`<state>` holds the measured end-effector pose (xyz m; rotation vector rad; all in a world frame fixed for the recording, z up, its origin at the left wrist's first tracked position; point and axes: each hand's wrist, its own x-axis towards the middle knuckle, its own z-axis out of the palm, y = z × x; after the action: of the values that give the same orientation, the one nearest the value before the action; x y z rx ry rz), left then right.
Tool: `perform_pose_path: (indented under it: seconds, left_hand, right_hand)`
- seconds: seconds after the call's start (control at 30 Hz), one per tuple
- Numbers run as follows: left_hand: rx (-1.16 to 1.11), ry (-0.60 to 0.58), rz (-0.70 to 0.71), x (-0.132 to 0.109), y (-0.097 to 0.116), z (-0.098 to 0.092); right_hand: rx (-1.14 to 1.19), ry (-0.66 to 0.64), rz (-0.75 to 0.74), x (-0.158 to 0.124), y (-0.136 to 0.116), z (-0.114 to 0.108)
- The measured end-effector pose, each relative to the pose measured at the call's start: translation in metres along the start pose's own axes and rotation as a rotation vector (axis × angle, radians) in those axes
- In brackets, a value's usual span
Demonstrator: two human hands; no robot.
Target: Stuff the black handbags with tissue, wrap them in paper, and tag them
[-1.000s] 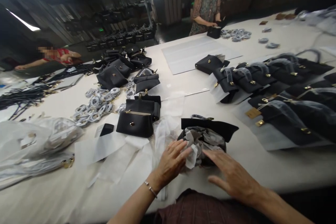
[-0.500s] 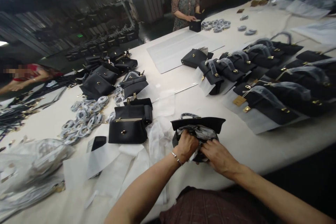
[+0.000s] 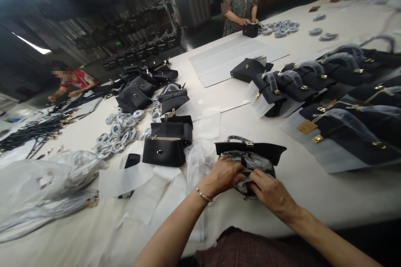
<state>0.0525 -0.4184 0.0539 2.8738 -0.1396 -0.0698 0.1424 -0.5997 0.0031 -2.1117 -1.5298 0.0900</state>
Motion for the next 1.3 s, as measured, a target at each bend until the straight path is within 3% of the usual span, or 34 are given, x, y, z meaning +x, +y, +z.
perform_pose_path:
  seconds: [0.13, 0.33, 0.47, 0.67, 0.8, 0.93, 1.13, 1.3]
  left_hand:
    - [0.019, 0.182, 0.005, -0.027, 0.008, 0.011]
    - [0.037, 0.110, -0.067, -0.021, 0.023, 0.043]
    - [0.037, 0.096, -0.206, -0.010, 0.024, 0.042]
    - [0.004, 0.015, -0.214, 0.002, 0.016, 0.028]
    - [-0.047, -0.001, -0.094, -0.011, 0.005, 0.018]
    - [-0.034, 0.092, 0.109, -0.035, 0.002, 0.019]
    - [0.083, 0.192, -0.041, -0.026, 0.000, 0.053]
    - [0.021, 0.303, -0.069, -0.015, -0.002, 0.050]
  right_hand:
    - [-0.166, -0.065, 0.120, 0.017, 0.009, -0.005]
    - [-0.301, -0.240, 0.154, 0.035, -0.001, -0.004]
    - [-0.149, -0.144, 0.014, 0.015, 0.001, -0.015]
    - [-0.223, -0.119, -0.167, -0.022, 0.005, -0.004]
    - [-0.234, -0.109, -0.125, -0.013, 0.007, 0.005]
    - [-0.186, -0.163, -0.111, 0.001, 0.011, -0.006]
    - [-0.216, -0.247, -0.098, 0.003, 0.012, -0.023]
    - [-0.148, -0.318, -0.010, 0.018, 0.019, -0.045]
